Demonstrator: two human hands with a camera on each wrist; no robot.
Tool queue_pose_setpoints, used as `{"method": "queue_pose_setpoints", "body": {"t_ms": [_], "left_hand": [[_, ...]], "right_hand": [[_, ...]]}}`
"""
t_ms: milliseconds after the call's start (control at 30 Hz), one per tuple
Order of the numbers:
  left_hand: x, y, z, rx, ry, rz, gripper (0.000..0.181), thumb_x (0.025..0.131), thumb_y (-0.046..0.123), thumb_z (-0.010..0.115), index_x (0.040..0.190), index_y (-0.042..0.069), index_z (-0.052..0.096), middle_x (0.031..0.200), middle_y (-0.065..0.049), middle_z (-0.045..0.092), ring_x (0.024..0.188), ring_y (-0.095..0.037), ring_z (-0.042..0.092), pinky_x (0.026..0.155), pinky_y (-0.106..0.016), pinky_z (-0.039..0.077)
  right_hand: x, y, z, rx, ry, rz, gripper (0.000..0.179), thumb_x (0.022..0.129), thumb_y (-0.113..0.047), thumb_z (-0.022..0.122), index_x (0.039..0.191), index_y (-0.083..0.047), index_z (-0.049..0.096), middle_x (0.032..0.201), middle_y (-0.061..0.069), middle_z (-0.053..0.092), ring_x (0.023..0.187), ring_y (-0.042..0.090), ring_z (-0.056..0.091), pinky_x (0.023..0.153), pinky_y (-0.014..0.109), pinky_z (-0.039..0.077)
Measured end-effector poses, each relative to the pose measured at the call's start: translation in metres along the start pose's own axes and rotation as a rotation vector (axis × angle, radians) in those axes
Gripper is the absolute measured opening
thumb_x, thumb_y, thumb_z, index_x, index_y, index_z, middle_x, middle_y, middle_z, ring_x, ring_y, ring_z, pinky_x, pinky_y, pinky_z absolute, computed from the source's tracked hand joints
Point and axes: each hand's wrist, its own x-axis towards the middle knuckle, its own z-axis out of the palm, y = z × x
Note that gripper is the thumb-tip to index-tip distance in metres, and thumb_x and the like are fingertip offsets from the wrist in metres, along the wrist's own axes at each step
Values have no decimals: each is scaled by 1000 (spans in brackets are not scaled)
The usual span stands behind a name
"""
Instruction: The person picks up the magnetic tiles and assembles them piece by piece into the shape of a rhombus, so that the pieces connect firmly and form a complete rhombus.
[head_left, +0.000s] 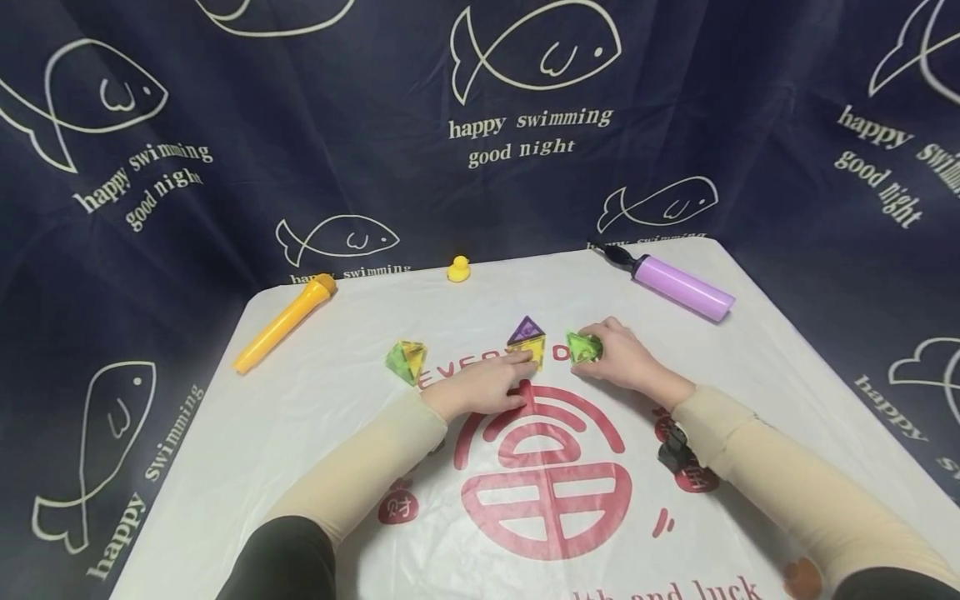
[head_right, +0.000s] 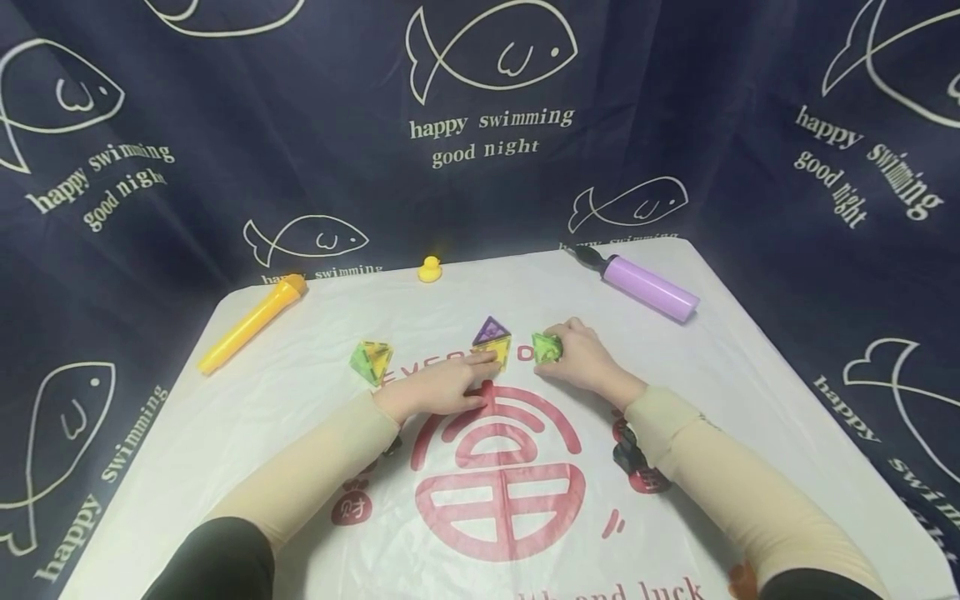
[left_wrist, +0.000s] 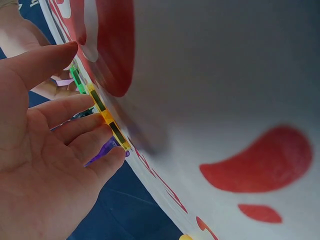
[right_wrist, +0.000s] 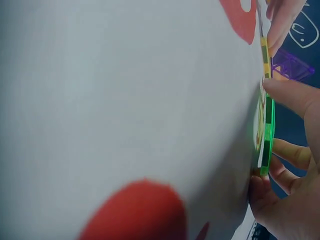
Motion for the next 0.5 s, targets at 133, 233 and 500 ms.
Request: {"method": "queue_pose_setpoints", "body": {"t_ms": [133, 233, 500], "left_hand": [[0, 0, 0, 5, 2, 3, 60, 102, 29, 64, 155, 10, 44, 164, -9, 31, 151, -20, 29, 118, -35, 31], [0, 0, 0, 2, 5, 4, 60, 102, 29, 63, 155, 9, 44, 164, -10, 32, 150, -21, 30, 118, -35, 31], [0, 0, -1, 4, 2, 0, 60, 102, 29, 63, 155, 8, 44, 164, -10, 31, 150, -21, 29, 119, -35, 30]], "right_hand": [[3, -4, 3, 13, -9, -13, 70, 77, -31, 86, 130, 8, 60, 109, 22, 56, 96, 34, 54, 88, 51, 48], [5, -6, 5, 22, -9, -28, 68, 78, -31, 87, 127, 8, 61, 108, 22, 61, 97, 35, 57, 88, 52, 49], [10, -12, 10, 34, 7, -47, 62, 76, -30, 87, 121, 5, 62, 105, 19, 64, 95, 34, 60, 88, 52, 50]]}}
